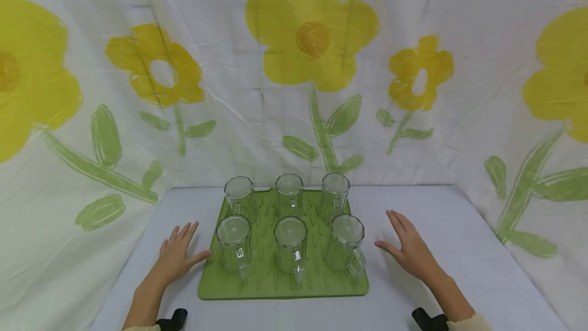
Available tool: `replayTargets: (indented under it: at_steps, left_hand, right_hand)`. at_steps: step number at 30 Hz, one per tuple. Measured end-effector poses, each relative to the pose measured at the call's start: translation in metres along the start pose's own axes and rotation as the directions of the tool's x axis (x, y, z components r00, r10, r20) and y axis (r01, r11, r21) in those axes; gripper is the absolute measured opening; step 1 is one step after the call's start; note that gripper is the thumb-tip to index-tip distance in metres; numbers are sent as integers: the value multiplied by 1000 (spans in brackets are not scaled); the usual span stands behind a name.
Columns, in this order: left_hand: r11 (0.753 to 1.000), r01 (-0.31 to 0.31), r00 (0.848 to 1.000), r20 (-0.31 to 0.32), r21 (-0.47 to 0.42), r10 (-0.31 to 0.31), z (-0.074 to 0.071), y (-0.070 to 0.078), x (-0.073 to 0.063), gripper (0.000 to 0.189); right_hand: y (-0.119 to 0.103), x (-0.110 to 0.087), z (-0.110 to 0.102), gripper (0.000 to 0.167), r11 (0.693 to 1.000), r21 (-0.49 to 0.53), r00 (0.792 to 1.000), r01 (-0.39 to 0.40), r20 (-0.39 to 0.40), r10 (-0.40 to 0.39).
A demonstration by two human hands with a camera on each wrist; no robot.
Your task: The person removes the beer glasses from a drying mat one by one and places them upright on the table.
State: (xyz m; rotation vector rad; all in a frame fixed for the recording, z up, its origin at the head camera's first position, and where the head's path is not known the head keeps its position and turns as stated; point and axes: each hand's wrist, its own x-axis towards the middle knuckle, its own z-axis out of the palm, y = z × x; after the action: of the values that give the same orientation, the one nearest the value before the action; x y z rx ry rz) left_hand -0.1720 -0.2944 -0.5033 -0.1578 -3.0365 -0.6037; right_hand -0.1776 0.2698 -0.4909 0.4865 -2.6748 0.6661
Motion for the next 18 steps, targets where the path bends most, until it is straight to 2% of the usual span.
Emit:
replayTargets:
  at_steps: [11,14,18]
  left_hand:
    - [996,-29,1000,-6,-84,29,4,-1,-14,93]
    - [992,-30,999,17,-125,33,4,1,-17,95]
    - [985,-15,997,71,-173,27,3,3,-22,101]
  right_hand:
    - [-11,-16,11,70,989,149,992,-4,-124,23]
    - [-14,-19,15,69,977,208,984,52,-180,-14]
    - [-17,-22,19,66,943,303,969,141,-239,-68]
